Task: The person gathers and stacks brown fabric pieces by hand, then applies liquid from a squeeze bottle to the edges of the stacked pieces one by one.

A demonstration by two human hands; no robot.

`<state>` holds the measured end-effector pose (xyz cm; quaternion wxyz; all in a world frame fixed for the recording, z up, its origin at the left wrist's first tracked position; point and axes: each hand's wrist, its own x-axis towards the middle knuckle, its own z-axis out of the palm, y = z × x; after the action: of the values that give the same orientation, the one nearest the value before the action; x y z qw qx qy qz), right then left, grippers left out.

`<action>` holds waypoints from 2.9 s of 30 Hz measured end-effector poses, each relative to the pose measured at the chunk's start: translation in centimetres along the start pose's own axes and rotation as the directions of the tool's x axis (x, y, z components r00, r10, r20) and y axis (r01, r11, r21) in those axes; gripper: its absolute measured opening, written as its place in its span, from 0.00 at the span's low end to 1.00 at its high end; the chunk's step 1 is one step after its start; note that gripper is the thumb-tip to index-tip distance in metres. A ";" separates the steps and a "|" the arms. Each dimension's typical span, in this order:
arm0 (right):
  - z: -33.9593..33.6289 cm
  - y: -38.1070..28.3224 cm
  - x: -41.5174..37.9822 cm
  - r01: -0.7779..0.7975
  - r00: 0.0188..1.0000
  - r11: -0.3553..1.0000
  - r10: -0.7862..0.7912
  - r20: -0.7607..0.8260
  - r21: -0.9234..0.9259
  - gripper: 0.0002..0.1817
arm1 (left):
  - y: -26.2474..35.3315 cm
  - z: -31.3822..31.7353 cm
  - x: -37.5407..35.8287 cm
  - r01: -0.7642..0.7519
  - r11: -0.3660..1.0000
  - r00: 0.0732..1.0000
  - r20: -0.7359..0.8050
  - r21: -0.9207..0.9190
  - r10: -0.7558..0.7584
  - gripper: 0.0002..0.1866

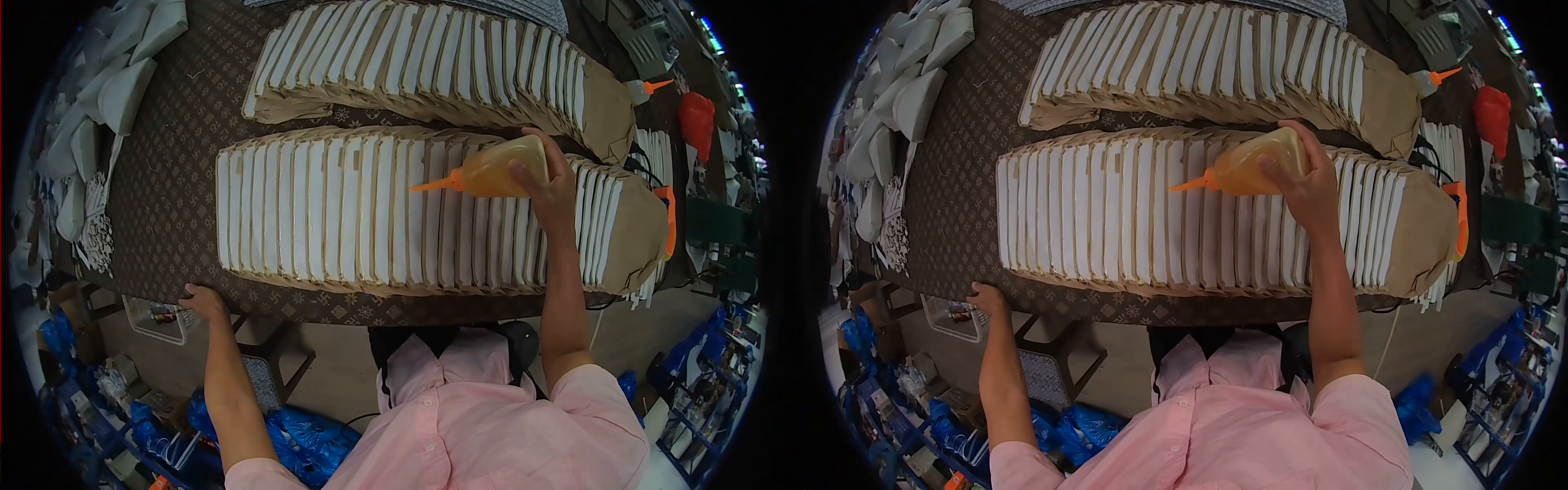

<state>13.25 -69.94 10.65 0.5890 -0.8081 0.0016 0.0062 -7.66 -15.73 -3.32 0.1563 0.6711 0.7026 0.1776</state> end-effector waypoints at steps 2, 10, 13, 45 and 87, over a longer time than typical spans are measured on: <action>0.0 -0.1 -0.4 0.023 0.999 0.999 -0.022 0.026 -0.050 0.32 | 0.2 -0.2 -0.2 0.002 1.000 1.000 0.005 -0.001 -0.002 0.36; -0.2 -0.4 -2.2 -0.001 0.993 1.000 0.002 0.115 -0.009 0.32 | 0.0 0.1 0.0 -0.017 0.999 1.000 -0.013 0.030 0.017 0.36; -0.3 -0.4 -2.7 -0.022 0.991 1.000 0.022 0.135 -0.004 0.32 | 0.7 -0.5 -0.9 -0.003 1.000 1.000 0.000 0.031 0.003 0.36; -0.9 -2.0 -5.5 -0.042 0.939 0.998 0.058 0.338 -0.054 0.31 | 0.2 -0.2 -0.5 0.010 1.000 1.000 0.009 0.017 -0.010 0.36; -2.0 2.2 1.2 0.001 0.976 0.983 0.039 -0.214 0.183 0.31 | 1.6 -1.4 -2.0 0.074 0.996 0.996 0.059 -0.054 -0.071 0.37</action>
<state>14.46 -72.53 9.13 0.6566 -0.7466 0.0741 -0.0767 -6.73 -17.68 -1.41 0.2015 0.6453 0.7164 0.1724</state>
